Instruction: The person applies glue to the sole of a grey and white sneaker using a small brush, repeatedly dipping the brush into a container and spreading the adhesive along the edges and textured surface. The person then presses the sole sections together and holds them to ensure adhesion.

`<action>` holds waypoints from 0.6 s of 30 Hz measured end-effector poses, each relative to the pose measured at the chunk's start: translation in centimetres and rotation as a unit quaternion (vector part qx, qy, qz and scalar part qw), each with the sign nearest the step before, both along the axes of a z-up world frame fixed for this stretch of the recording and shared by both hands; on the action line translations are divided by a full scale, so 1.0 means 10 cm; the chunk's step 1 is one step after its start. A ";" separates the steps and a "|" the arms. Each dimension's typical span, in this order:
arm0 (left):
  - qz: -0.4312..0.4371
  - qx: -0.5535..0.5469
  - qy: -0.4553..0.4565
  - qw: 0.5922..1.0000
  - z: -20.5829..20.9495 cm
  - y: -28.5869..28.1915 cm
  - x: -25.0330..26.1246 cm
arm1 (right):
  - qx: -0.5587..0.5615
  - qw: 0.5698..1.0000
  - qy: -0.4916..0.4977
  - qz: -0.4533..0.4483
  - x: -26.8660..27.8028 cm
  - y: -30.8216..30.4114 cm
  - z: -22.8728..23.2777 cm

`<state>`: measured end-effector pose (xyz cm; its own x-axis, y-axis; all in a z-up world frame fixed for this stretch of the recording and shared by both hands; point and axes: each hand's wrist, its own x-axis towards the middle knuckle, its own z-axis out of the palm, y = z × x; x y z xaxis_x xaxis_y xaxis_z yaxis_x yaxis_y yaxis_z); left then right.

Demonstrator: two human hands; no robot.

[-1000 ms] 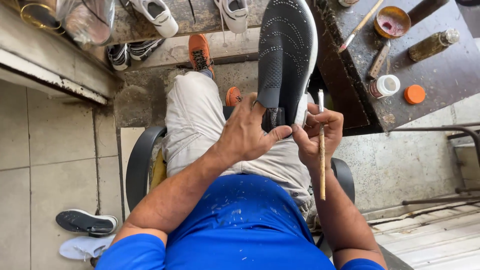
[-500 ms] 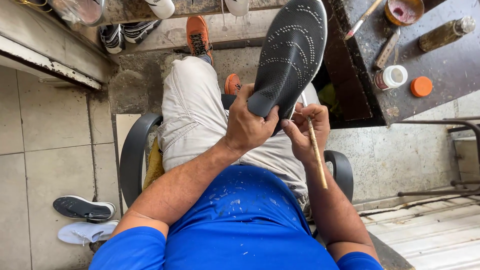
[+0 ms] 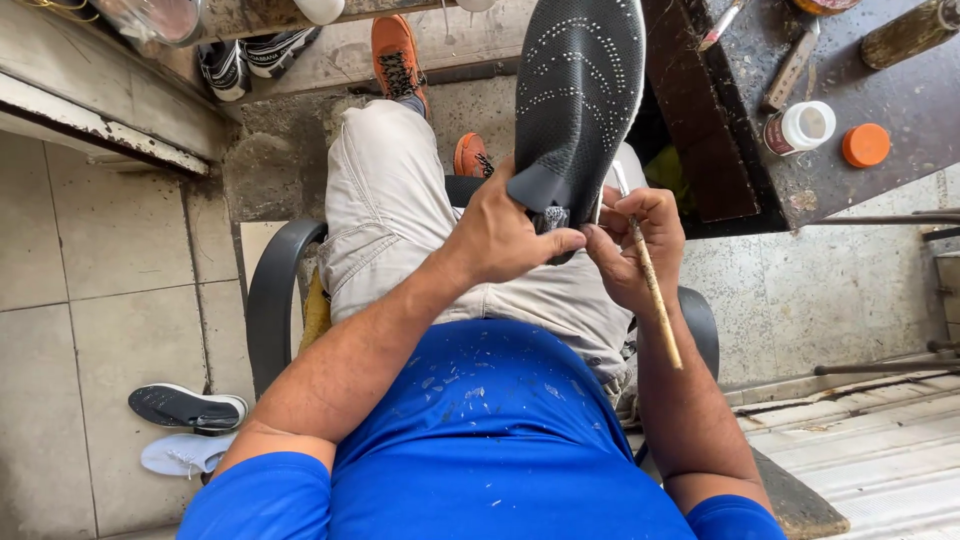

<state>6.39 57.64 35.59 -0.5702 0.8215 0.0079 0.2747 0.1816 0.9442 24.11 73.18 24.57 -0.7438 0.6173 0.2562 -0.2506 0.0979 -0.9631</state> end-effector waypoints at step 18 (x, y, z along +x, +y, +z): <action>0.035 0.034 0.000 0.999 -0.39 0.11 0.01 | -0.025 0.999 -0.025 0.026 -0.08 -0.07 0.28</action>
